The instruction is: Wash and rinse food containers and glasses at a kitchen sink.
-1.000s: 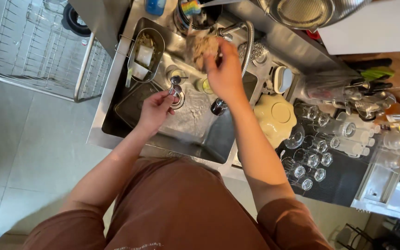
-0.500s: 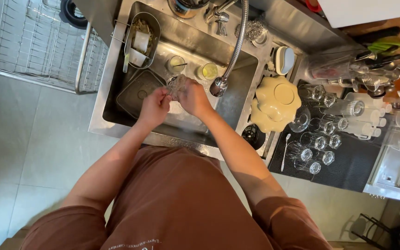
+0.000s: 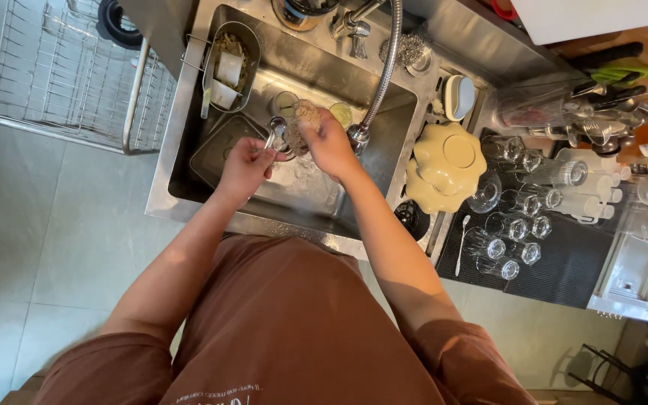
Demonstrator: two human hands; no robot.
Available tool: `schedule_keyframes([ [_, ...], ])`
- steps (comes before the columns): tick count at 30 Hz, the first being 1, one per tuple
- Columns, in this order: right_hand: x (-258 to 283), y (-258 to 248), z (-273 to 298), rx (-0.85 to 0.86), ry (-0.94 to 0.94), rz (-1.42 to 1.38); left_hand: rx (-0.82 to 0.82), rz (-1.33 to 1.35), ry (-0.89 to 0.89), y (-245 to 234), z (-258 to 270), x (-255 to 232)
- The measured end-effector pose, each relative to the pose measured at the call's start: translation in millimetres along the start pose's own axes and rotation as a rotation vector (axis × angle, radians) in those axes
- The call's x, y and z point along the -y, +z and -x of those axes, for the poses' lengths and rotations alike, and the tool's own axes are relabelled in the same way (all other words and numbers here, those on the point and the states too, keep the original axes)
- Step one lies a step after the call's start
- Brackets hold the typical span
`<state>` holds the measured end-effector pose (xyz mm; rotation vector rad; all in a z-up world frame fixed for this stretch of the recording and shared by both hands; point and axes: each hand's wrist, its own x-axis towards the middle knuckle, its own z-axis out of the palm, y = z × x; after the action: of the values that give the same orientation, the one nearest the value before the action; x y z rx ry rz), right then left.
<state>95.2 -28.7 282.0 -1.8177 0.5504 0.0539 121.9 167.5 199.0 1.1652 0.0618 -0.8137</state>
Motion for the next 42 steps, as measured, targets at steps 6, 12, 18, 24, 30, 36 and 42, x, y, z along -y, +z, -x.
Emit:
schedule_keyframes([
  [6, 24, 1, -2, -0.073, -0.067, 0.120, 0.055, -0.078, 0.010, 4, 7, -22],
  [12, 42, 4, 3, 0.135, -0.179, 0.431, 0.102, -0.214, 0.049, 5, 7, -21],
  [18, 13, 14, 6, 0.171, -0.342, 0.719, 0.061, -0.475, 0.217, 10, 17, -21],
  [24, -1, 18, 17, 0.119, -0.337, 0.653, 0.097, -0.572, 0.302, -4, 10, -6],
  [30, 19, 18, 27, -0.073, -0.163, 0.376, 0.265, -0.210, -0.025, -9, 3, 6],
  [36, 37, 2, 21, 0.231, -0.474, 0.698, 0.343, -0.533, 0.047, -17, 3, -6],
  [42, 6, 9, 5, 0.285, -0.451, 0.850, 0.159, -0.833, 0.155, -6, 13, -4],
])
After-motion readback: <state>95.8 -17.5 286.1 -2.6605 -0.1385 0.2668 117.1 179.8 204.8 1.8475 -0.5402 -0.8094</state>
